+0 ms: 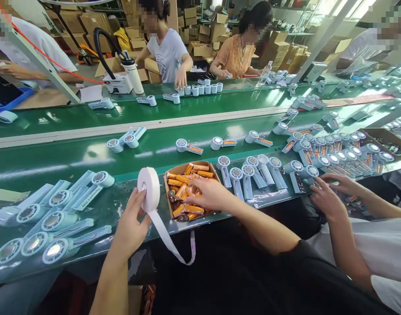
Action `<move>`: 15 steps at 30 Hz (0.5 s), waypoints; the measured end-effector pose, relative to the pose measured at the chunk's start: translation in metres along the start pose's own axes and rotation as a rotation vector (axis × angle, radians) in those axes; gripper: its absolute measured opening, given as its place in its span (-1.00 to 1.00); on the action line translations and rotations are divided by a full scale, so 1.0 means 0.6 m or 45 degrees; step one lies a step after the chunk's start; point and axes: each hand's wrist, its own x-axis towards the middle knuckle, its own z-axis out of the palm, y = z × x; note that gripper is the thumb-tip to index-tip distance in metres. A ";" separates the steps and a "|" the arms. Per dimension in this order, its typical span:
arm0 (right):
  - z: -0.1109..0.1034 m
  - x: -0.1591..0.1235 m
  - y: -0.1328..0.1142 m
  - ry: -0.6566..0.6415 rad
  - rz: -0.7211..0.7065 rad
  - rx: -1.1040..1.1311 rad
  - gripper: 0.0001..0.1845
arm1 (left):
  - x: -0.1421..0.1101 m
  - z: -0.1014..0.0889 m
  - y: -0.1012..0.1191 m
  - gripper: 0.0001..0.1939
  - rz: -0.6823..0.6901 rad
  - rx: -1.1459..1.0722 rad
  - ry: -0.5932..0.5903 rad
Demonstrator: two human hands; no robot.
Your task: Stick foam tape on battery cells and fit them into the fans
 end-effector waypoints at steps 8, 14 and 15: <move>-0.016 0.040 0.046 0.281 0.157 0.865 -0.38 | -0.015 0.013 0.037 -0.44 0.495 0.249 0.195; -0.051 0.007 0.040 0.489 -0.028 1.263 -0.13 | -0.009 0.005 0.062 -0.32 0.685 0.357 0.162; -0.057 0.004 0.034 0.430 -0.037 1.192 -0.21 | -0.007 0.004 0.066 -0.31 0.693 0.369 0.156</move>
